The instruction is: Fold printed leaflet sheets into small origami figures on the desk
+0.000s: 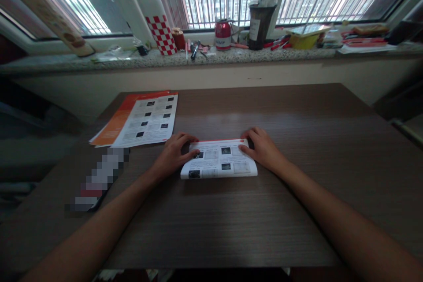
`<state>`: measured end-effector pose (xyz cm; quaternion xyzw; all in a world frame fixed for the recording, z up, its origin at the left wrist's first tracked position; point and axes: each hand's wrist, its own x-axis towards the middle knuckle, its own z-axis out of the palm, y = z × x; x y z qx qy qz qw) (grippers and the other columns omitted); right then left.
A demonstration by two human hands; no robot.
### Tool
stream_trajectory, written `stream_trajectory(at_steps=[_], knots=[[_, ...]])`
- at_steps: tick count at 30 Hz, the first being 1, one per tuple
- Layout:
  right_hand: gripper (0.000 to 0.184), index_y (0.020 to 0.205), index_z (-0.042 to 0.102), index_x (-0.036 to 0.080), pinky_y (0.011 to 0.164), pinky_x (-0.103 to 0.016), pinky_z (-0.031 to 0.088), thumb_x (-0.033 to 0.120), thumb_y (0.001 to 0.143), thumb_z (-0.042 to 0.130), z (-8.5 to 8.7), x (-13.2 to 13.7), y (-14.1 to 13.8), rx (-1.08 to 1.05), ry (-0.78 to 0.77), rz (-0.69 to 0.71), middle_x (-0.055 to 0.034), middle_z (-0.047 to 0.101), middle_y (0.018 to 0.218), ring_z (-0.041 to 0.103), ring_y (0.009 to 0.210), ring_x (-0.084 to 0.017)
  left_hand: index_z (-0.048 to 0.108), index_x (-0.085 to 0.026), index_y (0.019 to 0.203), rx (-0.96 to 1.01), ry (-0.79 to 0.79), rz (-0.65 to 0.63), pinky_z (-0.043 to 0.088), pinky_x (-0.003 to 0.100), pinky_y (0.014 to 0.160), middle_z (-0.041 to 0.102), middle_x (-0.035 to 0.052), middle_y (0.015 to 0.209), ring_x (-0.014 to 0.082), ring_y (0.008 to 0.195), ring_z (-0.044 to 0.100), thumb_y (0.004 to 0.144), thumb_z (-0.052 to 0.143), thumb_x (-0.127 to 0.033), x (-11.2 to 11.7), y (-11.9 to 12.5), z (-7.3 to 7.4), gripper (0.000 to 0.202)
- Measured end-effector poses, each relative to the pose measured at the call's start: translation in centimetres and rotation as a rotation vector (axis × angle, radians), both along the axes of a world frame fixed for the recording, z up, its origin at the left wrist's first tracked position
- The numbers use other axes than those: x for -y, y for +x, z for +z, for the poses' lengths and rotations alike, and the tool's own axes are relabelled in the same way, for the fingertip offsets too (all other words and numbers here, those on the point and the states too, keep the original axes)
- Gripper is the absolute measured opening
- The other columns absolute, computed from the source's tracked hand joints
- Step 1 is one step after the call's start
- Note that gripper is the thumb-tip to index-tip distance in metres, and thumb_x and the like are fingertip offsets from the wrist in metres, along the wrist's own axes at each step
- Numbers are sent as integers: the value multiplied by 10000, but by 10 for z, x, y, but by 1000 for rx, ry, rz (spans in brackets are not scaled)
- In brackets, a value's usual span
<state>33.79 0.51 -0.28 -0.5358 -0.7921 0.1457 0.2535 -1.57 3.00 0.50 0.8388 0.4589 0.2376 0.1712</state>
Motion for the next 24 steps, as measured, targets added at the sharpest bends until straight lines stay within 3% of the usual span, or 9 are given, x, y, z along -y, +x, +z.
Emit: stream_trajectory(at_steps=[11,24], knots=[[207,1072,658,227,858,-456,538,382,935,671,1,-1,-1,14,-5,-35,-120,631,1078,629,1008,-306,691,-246,1180,-3,-7,19,478,437,983,662,54,1157,271,1091,608,927,789,-308,-3,0,-4,278],[203,1065,661,227,898,-465,532,385,937,660,0,-2,-1,3,-21,-42,-117,627,1079,629,1028,-307,702,-244,1176,-9,-42,50,475,443,980,656,61,1129,281,1087,606,917,796,-316,-4,3,-1,285]])
